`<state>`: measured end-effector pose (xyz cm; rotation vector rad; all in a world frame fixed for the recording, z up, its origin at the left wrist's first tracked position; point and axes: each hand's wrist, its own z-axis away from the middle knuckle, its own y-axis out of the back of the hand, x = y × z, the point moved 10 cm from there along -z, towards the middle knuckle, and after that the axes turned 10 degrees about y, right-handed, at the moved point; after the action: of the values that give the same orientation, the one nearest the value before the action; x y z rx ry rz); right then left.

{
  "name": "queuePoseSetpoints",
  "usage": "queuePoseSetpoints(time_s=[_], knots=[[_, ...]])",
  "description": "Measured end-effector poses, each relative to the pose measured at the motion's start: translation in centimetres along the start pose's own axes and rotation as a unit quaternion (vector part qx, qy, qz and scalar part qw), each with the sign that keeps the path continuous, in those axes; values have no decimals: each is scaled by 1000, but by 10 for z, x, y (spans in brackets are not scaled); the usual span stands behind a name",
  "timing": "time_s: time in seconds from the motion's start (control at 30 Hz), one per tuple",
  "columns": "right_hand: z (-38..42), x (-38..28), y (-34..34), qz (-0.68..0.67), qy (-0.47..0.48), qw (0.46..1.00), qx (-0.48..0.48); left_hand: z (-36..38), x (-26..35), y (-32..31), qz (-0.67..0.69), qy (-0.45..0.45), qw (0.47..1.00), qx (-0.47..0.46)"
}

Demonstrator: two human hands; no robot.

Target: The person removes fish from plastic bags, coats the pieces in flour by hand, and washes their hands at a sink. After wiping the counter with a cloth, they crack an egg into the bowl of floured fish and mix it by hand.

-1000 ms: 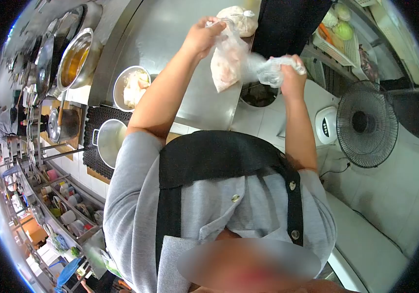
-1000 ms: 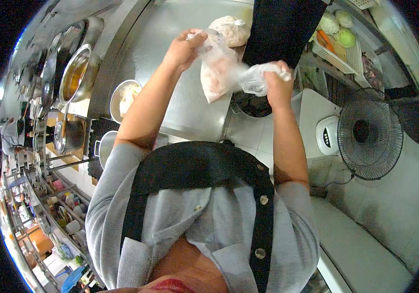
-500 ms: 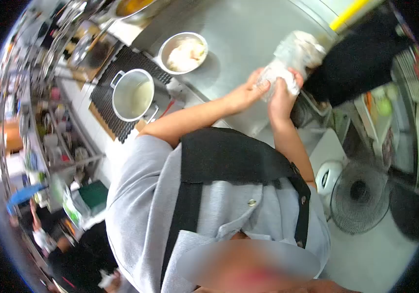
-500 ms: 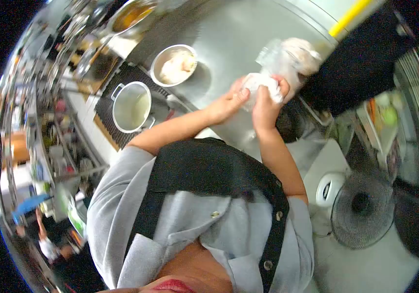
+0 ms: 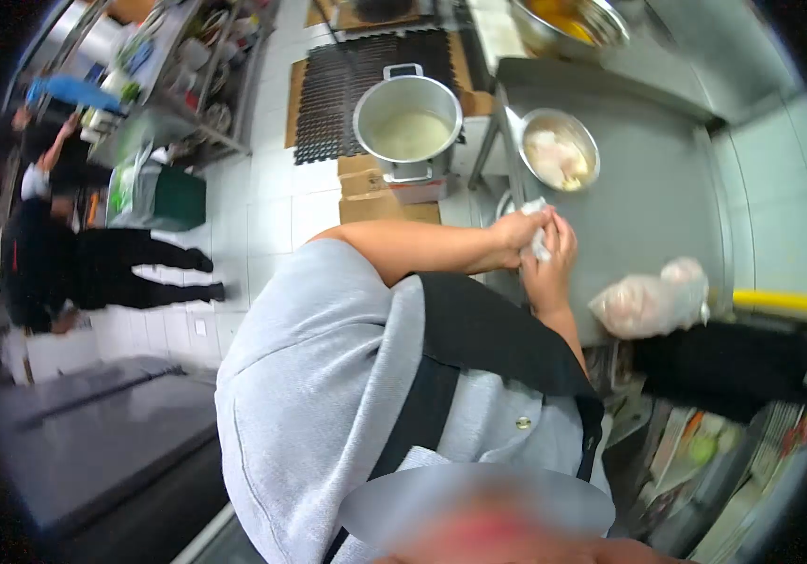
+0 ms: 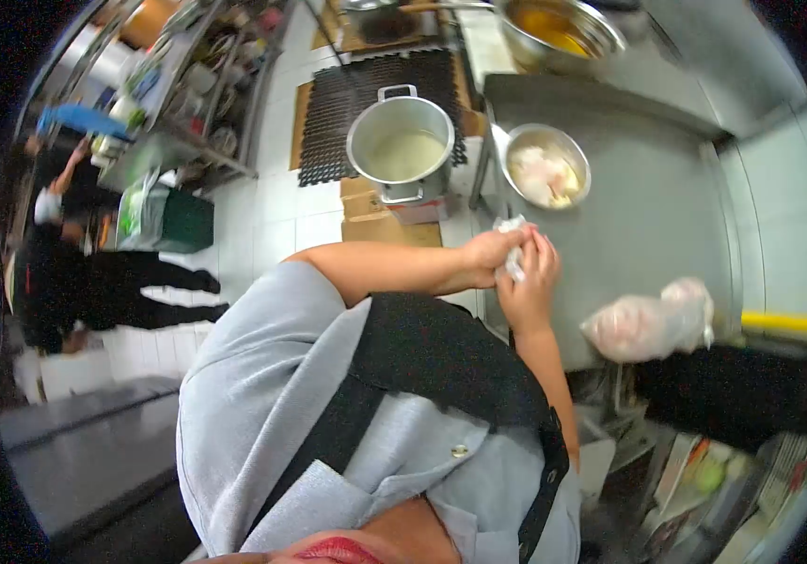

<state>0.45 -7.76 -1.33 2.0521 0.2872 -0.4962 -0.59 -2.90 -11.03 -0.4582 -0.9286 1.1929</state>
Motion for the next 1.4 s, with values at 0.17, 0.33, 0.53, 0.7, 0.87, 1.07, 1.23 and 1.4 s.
queuePoseSetpoints(time_s=[0.17, 0.33, 0.53, 0.7, 0.87, 1.07, 1.23, 1.4], knots=[[-44, -69, 0, -77, 128, 989, 9, 39, 65, 16, 6, -41, 999, -35], [-71, -90, -81, 15, 142, 989, -31, 92, 96, 55, -28, -121, 988, -92], [-111, -146, -172, -44, 30, 989, -137, 153, 149, 139, -191, -206, 960, -24], [-116, -181, -293, -437, -125, 870, -193, 192, 207, 293, -324, -244, 912, 68], [-107, -236, -385, -300, -106, 873, -368, 316, 239, 539, 256, -140, 856, 427], [-95, -231, -437, -298, -138, 824, -462, 604, 398, 737, 301, -503, 699, 409], [-90, -218, -452, -244, -171, 829, -473, 792, 426, 768, 332, -615, 640, 318], [-75, -229, -448, -212, -127, 815, -524, 704, 282, 857, 222, -268, 703, 620]])
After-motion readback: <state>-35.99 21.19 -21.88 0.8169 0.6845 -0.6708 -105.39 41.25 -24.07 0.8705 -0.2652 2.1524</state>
